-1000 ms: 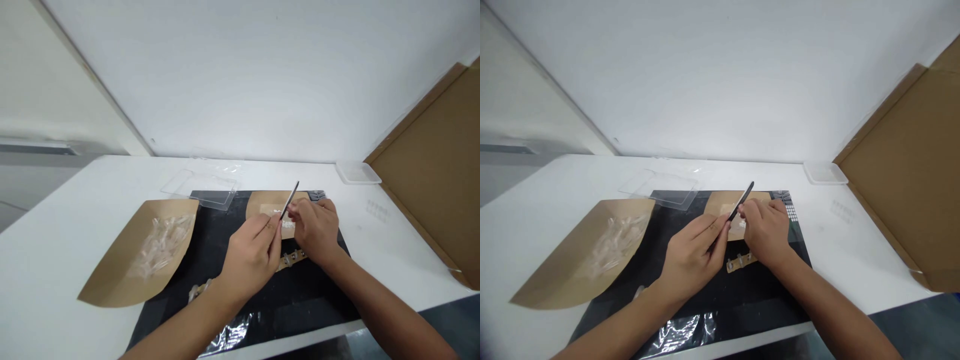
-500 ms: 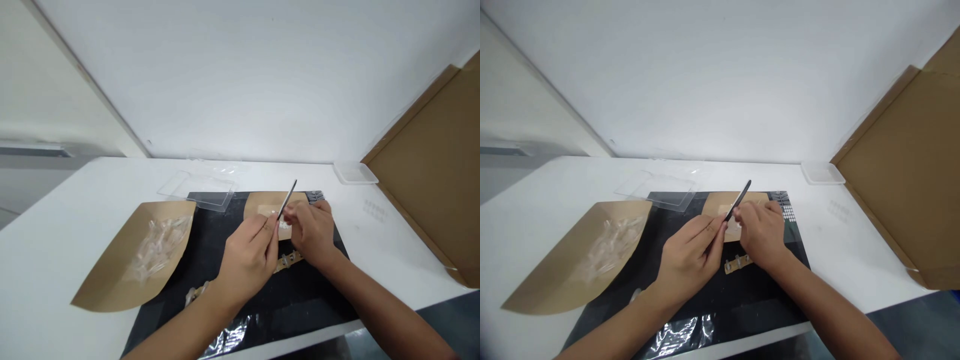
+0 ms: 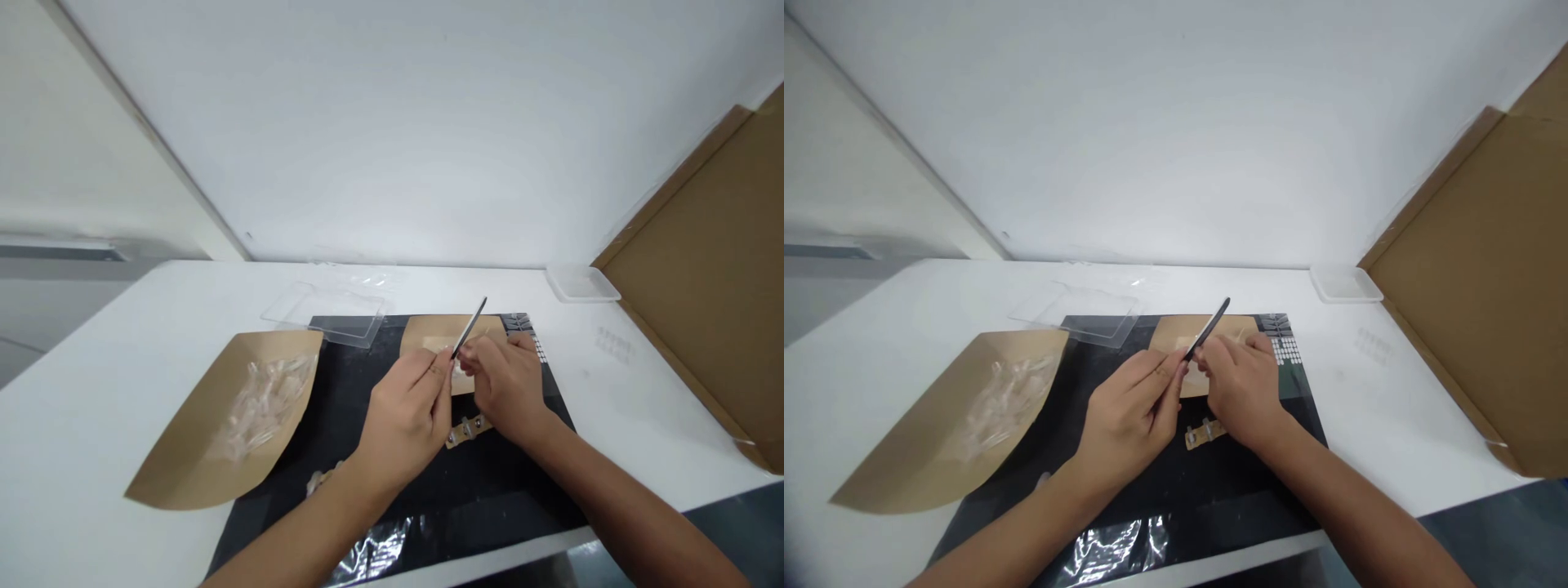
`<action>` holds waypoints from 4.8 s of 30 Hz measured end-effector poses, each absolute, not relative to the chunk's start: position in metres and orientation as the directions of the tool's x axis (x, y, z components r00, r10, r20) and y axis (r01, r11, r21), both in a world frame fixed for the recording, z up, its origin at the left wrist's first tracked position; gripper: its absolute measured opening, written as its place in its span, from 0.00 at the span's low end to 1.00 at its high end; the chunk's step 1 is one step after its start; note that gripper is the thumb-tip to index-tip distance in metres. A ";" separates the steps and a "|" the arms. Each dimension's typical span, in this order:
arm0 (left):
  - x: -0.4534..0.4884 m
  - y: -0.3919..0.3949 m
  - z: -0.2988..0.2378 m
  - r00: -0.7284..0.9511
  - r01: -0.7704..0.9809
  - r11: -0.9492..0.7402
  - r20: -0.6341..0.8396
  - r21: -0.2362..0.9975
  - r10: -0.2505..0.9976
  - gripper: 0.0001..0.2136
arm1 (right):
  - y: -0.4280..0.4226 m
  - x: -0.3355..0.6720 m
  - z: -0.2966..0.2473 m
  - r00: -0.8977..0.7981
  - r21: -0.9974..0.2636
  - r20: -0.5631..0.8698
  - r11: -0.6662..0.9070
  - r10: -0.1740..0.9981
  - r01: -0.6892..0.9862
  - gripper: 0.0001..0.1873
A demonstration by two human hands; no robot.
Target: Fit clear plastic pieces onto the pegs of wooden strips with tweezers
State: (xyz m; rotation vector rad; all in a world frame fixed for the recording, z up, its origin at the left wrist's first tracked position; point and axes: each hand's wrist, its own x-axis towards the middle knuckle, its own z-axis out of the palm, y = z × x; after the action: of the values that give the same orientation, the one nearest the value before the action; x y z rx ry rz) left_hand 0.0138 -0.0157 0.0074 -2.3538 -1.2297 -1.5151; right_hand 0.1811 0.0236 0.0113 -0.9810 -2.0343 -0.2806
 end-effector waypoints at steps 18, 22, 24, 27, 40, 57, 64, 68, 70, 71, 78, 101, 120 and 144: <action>0.016 -0.020 0.012 0.162 0.673 -0.654 0.794 0.345 0.586 0.08 | 0.025 0.182 0.017 -0.286 -0.133 0.812 0.639 0.509 0.758 0.12; 0.016 -0.019 0.009 0.179 0.693 -0.645 0.790 0.322 0.587 0.08 | 0.024 0.181 0.015 -0.410 -0.044 0.762 0.672 0.501 0.739 0.14; 0.016 -0.018 0.009 0.184 0.691 -0.644 0.782 0.327 0.595 0.08 | 0.025 0.180 0.014 -0.378 -0.069 0.781 0.669 0.498 0.740 0.14; 0.015 -0.019 0.010 0.172 0.685 -0.641 0.779 0.345 0.603 0.08 | 0.027 0.180 0.014 -0.330 -0.105 0.811 0.674 0.483 0.731 0.13; 0.012 -0.017 0.011 0.184 0.681 -0.655 0.789 0.328 0.586 0.08 | 0.027 0.182 0.012 -0.404 -0.050 0.797 0.716 0.448 0.696 0.13; 0.012 -0.016 0.012 0.175 0.634 -0.701 0.822 0.327 0.542 0.13 | 0.024 0.189 0.013 -0.361 -0.231 0.814 0.824 0.455 0.517 0.09; 0.011 -0.016 0.009 0.177 0.621 -0.712 0.826 0.327 0.534 0.15 | 0.023 0.198 0.009 -0.330 -0.236 0.818 0.798 0.472 0.555 0.07; 0.012 -0.016 0.008 0.175 0.626 -0.708 0.826 0.326 0.535 0.15 | 0.022 0.199 0.008 -0.300 -0.230 0.844 0.805 0.445 0.547 0.07; 0.011 -0.014 0.007 0.175 0.655 -0.686 0.819 0.318 0.547 0.13 | 0.021 0.200 0.010 -0.292 -0.221 0.856 0.812 0.427 0.540 0.08; 0.010 -0.012 0.006 0.178 0.678 -0.666 0.811 0.310 0.558 0.12 | 0.020 0.200 0.011 -0.293 -0.217 0.858 0.815 0.421 0.537 0.09; 0.006 -0.006 -0.003 0.164 0.830 -0.463 0.656 0.312 0.737 0.08 | 0.019 0.208 0.015 -0.326 -0.150 0.881 0.855 0.344 0.497 0.14; 0.003 -0.012 0.017 0.304 0.944 -0.296 0.731 -0.145 0.611 0.05 | 0.015 0.238 0.030 -0.159 -0.377 0.821 0.730 0.549 0.570 0.05; 0.013 -0.014 0.045 0.337 0.726 -0.674 0.784 0.135 0.521 0.16 | 0.011 0.257 0.032 -0.225 -0.593 0.650 0.670 0.726 0.446 0.06; 0.011 -0.019 0.031 0.439 0.337 -0.787 0.654 0.516 0.617 0.13 | 0.009 0.239 0.011 -0.430 -0.736 0.550 0.659 0.716 0.155 0.07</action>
State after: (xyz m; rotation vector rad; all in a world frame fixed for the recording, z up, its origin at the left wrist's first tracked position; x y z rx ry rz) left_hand 0.0110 -0.0193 0.0306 -2.9171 -1.0010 -1.5602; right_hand 0.2391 0.0094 0.0113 -0.6808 -1.9427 0.7566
